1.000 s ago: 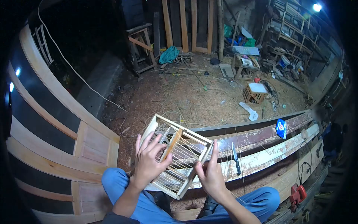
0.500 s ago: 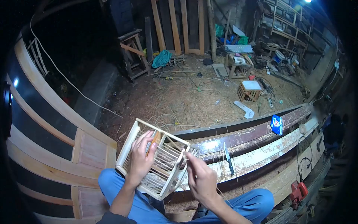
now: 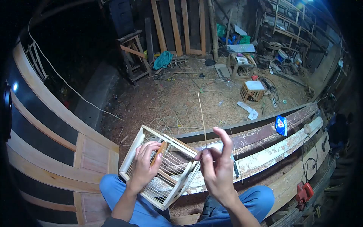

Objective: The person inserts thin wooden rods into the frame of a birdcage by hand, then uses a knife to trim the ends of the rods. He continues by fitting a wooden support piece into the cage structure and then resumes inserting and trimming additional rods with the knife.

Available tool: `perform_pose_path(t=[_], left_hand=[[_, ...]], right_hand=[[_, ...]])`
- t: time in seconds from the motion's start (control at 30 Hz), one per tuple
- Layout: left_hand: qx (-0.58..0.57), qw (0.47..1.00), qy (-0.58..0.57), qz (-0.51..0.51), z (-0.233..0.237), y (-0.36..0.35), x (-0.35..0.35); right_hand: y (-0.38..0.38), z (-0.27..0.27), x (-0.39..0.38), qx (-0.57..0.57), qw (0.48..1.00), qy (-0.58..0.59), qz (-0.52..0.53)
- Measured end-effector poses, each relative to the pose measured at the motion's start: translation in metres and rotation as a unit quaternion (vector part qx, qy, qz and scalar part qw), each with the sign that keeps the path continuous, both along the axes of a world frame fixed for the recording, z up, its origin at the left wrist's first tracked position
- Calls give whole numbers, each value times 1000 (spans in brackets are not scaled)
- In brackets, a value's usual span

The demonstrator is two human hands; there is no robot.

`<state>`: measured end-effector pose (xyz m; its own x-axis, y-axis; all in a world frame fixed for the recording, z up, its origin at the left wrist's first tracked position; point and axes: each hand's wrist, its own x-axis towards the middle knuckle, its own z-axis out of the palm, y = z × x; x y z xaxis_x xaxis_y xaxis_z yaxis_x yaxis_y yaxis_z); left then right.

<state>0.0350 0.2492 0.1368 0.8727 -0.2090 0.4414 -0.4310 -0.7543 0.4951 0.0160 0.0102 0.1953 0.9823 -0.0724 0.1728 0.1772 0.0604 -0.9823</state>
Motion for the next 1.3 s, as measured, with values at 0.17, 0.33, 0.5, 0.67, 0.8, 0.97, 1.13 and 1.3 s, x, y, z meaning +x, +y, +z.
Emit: perform_pose_path(t=[0.17, 0.33, 0.5, 0.67, 0.8, 0.97, 1.13, 1.3], left_hand=[[-30, 1000, -1, -7, -7, -1, 5], [-47, 996, -57, -54, -13, -2, 4], [-73, 990, -51, -110, -11, 9, -1], [-117, 992, -29, -32, -13, 2, -6], [-72, 997, -28, -19, -17, 2, -5], [-133, 990, -38, 14, -21, -5, -6], [-191, 981, -21, 24, -20, -6, -3], [-231, 973, -7, 25, -21, -9, -6]], right_hand=[[-2, -17, 22, -178, 983, -51, -1], [-25, -21, 45, -193, 970, -36, -146], [-21, -28, 43, -265, 945, -60, -180], [-13, -26, 31, -286, 944, -12, -167], [-16, -37, 27, -136, 973, -52, -182], [-31, -33, 15, -105, 983, -24, -149], [-51, -40, 8, -87, 989, 51, -107], [-57, -40, 4, -248, 962, 35, -105]])
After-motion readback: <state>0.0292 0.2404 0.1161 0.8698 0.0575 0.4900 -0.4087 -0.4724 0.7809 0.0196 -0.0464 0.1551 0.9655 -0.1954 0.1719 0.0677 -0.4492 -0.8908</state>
